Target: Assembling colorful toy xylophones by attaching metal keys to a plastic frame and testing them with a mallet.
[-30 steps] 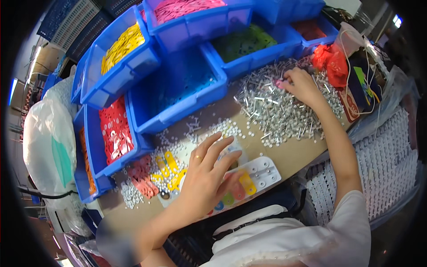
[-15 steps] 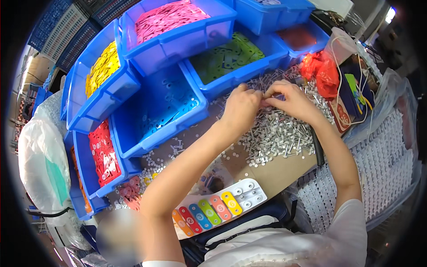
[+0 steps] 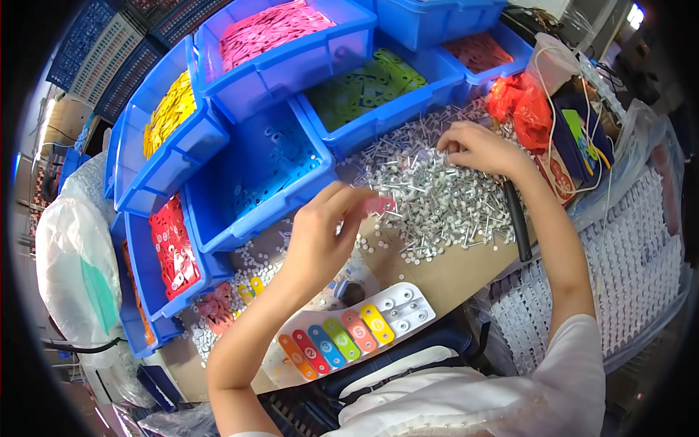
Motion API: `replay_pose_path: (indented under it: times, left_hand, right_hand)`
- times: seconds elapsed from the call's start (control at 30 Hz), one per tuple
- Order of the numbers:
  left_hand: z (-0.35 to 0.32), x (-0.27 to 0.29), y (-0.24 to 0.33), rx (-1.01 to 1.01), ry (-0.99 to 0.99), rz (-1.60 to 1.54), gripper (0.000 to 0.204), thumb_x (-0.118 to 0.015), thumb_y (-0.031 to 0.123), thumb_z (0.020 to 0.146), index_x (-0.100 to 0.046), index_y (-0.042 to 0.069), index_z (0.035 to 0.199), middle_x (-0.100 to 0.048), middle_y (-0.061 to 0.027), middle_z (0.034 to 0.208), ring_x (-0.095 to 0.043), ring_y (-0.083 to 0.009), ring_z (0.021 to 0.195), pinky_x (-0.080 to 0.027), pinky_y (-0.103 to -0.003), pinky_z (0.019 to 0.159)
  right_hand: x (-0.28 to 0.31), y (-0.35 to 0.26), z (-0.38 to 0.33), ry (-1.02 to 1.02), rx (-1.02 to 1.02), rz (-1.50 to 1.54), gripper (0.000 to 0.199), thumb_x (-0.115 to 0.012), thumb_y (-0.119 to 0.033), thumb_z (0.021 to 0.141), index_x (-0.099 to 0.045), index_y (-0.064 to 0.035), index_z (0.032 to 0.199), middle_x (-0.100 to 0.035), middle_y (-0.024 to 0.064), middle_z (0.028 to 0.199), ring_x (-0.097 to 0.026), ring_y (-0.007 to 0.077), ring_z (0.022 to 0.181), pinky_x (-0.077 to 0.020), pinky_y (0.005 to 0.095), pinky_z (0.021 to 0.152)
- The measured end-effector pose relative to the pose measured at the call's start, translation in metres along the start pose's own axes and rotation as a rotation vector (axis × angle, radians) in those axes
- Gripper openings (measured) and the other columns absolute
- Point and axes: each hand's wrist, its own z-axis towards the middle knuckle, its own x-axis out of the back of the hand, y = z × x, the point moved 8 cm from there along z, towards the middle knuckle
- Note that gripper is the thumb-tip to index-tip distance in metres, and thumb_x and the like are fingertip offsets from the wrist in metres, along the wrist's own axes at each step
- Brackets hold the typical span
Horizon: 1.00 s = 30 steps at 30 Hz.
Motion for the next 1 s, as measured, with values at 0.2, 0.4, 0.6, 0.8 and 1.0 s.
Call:
replay_pose_path:
  times: [0.2,0.4,0.6,0.8,1.0]
  left_hand:
    - [-0.045,0.013,-0.009,0.092,-0.021,-0.146,0.032,-0.065,-0.004,0.086,-0.064,0.001,0.117,-0.063,-0.0115,0.103,-0.066,-0.0185,0.091,-0.054,-0.03,0.087]
    - [-0.067,0.025,0.0,-0.033,0.086,0.064,0.016,-0.066,-0.002,0.085,-0.068,-0.002,0.101,-0.064,-0.0118,0.095,-0.065,-0.0258,0.082,-0.051,-0.031,0.071]
    - [-0.091,0.027,-0.027,0.194,0.12,-0.204,0.014,-0.061,0.002,0.092,-0.065,-0.005,0.104,-0.069,-0.0115,0.098,-0.067,-0.0162,0.089,-0.053,-0.028,0.079]
    - [-0.099,0.023,-0.033,0.324,0.142,-0.349,0.018,-0.057,0.005,0.096,-0.062,-0.008,0.108,-0.071,-0.0117,0.093,-0.069,-0.0155,0.092,-0.054,-0.027,0.081]
    - [-0.107,0.019,-0.031,0.3,0.209,-0.436,0.019,-0.056,0.006,0.097,-0.064,-0.008,0.108,-0.068,-0.0096,0.097,-0.067,-0.0145,0.09,-0.054,-0.025,0.081]
  right_hand:
    - [-0.006,-0.003,0.015,-0.22,-0.056,-0.223,0.025,-0.072,-0.02,0.074,-0.064,-0.0079,0.095,-0.059,0.0099,0.096,-0.055,0.0294,0.101,-0.0436,0.0403,0.088]
    - [-0.014,0.023,0.028,-0.482,-0.045,-0.173,0.026,-0.077,-0.018,0.067,-0.062,-0.0037,0.084,-0.061,0.0089,0.081,-0.06,0.0223,0.087,-0.0474,0.0341,0.078]
    - [0.017,0.033,0.011,0.095,-0.322,0.72,0.028,-0.069,-0.006,0.082,-0.064,-0.0012,0.108,-0.067,0.0018,0.084,-0.059,0.0073,0.08,-0.0461,0.0242,0.07]
    - [0.001,0.028,-0.004,0.146,-0.437,0.898,0.024,-0.064,-0.017,0.093,-0.064,-0.0046,0.113,-0.065,-0.0017,0.095,-0.061,0.0079,0.086,-0.0487,0.0244,0.079]
    - [0.038,-0.001,-0.034,0.62,-0.194,0.119,0.021,-0.064,-0.016,0.092,-0.069,-0.0001,0.104,-0.068,0.0036,0.09,-0.063,0.0115,0.084,-0.0494,0.0257,0.077]
